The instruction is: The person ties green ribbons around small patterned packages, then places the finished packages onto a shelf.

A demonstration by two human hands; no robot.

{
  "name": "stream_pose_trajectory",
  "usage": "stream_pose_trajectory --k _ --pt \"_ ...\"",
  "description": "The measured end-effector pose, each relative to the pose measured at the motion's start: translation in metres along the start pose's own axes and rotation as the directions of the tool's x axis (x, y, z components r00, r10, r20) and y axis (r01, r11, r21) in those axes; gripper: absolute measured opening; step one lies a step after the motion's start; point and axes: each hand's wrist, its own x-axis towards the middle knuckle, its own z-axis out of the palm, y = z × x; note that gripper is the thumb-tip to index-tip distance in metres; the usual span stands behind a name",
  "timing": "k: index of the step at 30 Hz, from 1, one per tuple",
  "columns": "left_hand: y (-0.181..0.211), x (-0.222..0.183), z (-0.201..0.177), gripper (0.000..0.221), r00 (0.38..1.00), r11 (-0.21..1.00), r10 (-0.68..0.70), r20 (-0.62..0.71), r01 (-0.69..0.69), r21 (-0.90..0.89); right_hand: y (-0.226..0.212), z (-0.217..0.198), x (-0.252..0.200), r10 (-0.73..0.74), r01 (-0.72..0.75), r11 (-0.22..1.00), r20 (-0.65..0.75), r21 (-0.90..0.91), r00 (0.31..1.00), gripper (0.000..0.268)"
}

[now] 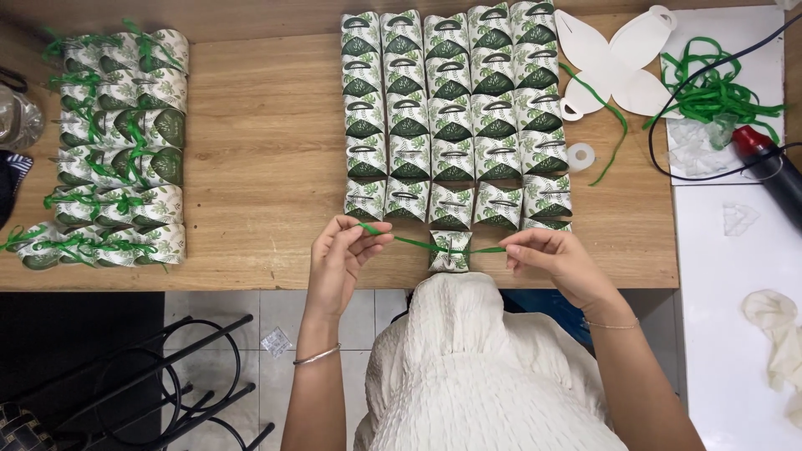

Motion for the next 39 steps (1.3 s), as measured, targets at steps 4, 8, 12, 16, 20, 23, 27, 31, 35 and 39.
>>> stream_pose_trajectory --k 4,8,12,16,20,23,27,31,35,39 --pt "0.002 0.001 0.025 0.011 0.997 0.998 0.034 0.066 -0.031 -0.057 -0.030 0.005 -0.006 -0.061 0.058 0.997 0.040 0.059 0.997 0.026" --pt "0.003 0.008 0.050 0.028 0.985 0.993 0.114 0.127 -0.118 0.023 -0.058 0.014 -0.008 -0.110 0.079 0.977 0.153 0.196 0.982 0.037" --pt "-0.002 0.015 0.063 0.029 0.991 0.993 0.096 0.097 -0.103 0.064 -0.075 0.017 -0.007 -0.131 0.057 0.956 0.248 0.288 0.960 0.036" --pt "-0.004 0.019 0.074 0.022 0.990 0.995 0.075 0.121 -0.082 0.054 -0.087 0.025 -0.001 -0.170 0.093 0.964 0.303 0.251 0.938 0.035" --pt "-0.010 0.022 0.077 0.019 0.978 0.992 0.103 0.184 -0.115 0.054 -0.087 0.035 0.009 -0.171 0.159 0.985 0.281 0.066 0.944 0.032" --pt "-0.019 0.026 0.075 0.017 0.970 0.987 0.122 0.208 -0.141 0.082 -0.079 0.042 0.017 -0.183 0.172 0.982 0.186 0.071 0.965 0.027" --pt "-0.015 0.023 0.084 0.013 0.945 0.875 0.232 0.232 -0.307 0.375 -0.075 0.055 0.021 -0.334 0.334 0.942 0.024 -0.035 0.942 0.023" --pt "-0.011 0.024 0.089 0.014 0.917 0.825 0.275 0.290 -0.380 0.420 -0.080 0.064 0.024 -0.323 0.322 0.945 -0.013 -0.050 0.946 0.021" --pt "-0.008 0.026 0.092 0.025 0.935 0.959 0.143 0.325 -0.212 0.189 -0.082 0.071 0.023 -0.311 0.311 0.950 -0.024 -0.012 0.950 0.025" --pt "-0.008 0.033 0.089 0.045 0.928 0.992 0.029 0.372 -0.072 0.103 -0.081 0.075 0.018 -0.337 0.331 0.937 -0.037 -0.115 0.941 0.039"
